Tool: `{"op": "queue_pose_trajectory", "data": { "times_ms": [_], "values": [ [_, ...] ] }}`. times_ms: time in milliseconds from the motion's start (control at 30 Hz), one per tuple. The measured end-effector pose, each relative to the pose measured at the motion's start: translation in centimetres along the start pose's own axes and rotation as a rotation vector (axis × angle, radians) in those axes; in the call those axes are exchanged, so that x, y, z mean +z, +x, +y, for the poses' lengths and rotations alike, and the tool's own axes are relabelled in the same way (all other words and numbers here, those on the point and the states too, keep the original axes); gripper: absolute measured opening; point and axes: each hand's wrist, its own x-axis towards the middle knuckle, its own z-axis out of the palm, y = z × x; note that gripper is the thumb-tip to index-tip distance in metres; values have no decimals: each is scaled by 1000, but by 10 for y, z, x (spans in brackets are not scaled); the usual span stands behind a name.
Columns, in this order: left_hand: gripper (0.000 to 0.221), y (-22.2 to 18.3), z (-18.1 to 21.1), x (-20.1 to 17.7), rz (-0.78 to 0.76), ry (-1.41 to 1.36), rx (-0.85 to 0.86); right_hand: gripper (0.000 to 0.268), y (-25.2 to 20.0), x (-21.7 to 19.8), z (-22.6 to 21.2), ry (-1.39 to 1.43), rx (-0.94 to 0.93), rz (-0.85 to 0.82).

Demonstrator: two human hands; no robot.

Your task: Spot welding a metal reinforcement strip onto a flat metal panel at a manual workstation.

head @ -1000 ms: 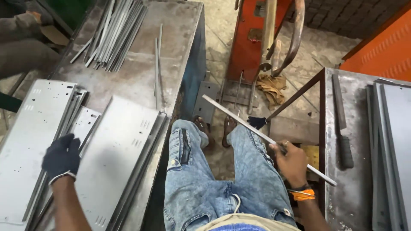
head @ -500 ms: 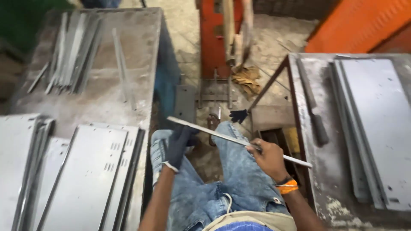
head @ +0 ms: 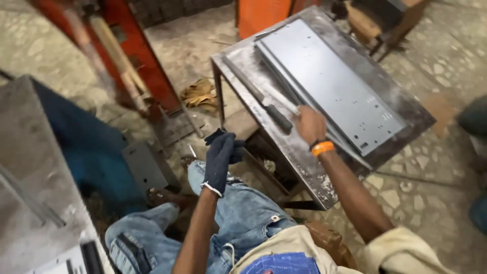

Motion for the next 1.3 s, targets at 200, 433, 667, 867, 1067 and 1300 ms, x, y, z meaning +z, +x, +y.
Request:
{"op": "queue_pose_trajectory", "data": {
  "times_ms": [200,433,667,867,1067,1300],
  "values": [
    [36,3,-10,5,-41,70,-66,33,25,3,69,-260,11,277],
    [38,6,-21,19,-73,83,-135,39,62,23,90,-78,354,-42],
    [37,18,-34,53,-163,30,-167,21,61,-34,63,45,216,-8],
    [51,8,-12,134,-309,223,-120,35,29,-63,-17,363,94,-269],
    [53,-10,-32,118,-71,314,158,31,-12,-88,-67,790,1,-492],
    [55,-42,54,66,29,43,91,36,0,-105,-40,366,-45,23]
  ]
}}
